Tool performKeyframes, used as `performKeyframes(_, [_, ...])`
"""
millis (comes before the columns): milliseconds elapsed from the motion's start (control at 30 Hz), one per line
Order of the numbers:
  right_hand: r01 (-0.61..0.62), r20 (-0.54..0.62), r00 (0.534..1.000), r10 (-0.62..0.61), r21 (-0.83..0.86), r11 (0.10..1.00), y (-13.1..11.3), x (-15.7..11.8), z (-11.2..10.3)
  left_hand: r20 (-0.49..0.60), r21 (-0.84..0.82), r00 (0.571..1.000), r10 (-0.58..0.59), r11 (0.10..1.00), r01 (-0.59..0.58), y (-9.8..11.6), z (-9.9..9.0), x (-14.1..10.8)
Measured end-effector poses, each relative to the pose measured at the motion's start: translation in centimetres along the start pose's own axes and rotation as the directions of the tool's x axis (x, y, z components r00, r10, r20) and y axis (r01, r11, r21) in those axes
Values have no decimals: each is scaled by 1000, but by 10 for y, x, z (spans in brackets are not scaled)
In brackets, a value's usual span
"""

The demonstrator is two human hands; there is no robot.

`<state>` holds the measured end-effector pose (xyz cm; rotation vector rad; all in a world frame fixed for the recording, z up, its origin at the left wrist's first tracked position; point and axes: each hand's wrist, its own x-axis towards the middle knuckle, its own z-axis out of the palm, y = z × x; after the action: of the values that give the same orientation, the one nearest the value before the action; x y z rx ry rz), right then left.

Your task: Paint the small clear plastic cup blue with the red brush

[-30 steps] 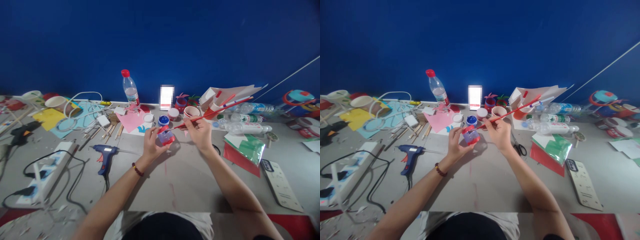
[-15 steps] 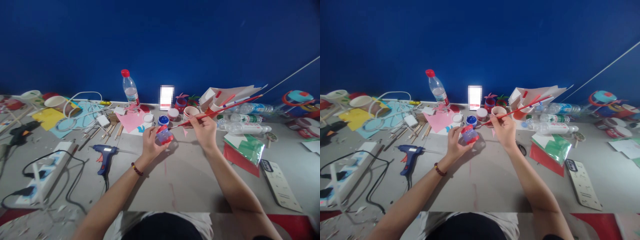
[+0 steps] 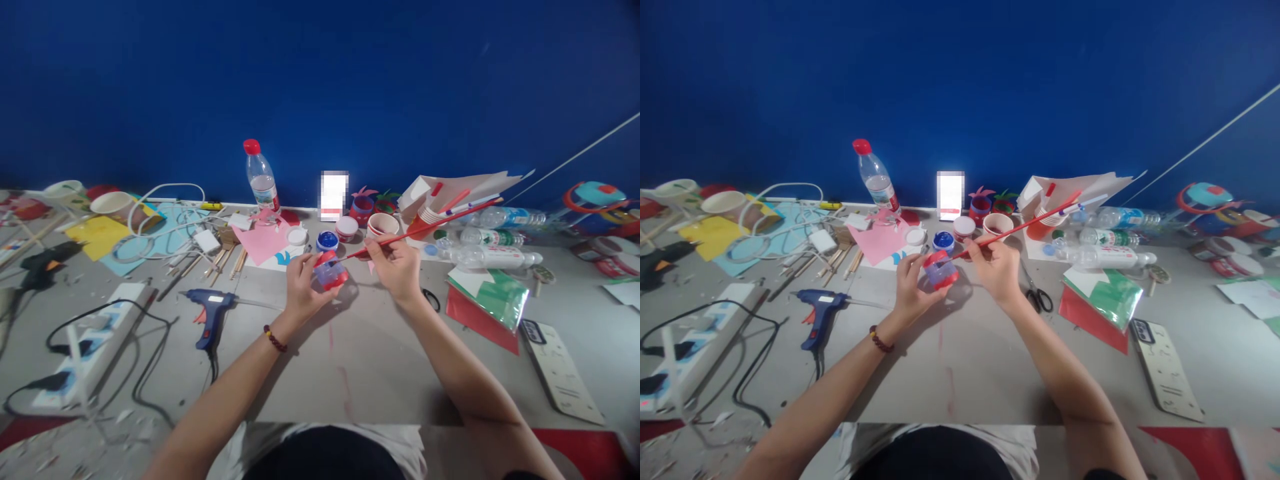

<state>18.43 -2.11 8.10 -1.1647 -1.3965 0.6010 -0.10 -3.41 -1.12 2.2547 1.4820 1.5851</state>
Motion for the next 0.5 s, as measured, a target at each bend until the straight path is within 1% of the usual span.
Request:
performKeyframes(100, [-2,-7,1000,2,7,1000,10,3,-3,-3,-9,1000,0,1000,-1,0,-1,0])
performKeyframes(200, [20,-27,999,-20,-8,1000,19,6,-5,10,1,1000,-8,1000,8,-1,0,0])
performKeyframes(267, [24,-58,998,-25,-13,1000,21,9,-7,18,5,1000,-10,1000,10,-2,1,0])
performKeyframes(333, [-5,-85,996,7,26,1000,20,10,-7,18,-2,1000,-6,1000,6,-3,2,-1])
performKeyframes(433, [-79,-45,995,85,133,988,16,6,-6,18,-20,1000,0,1000,0,-2,3,0])
performKeyframes(500, [-103,0,995,104,171,980,13,3,-3,24,-22,1000,-1,1000,1,0,3,0])
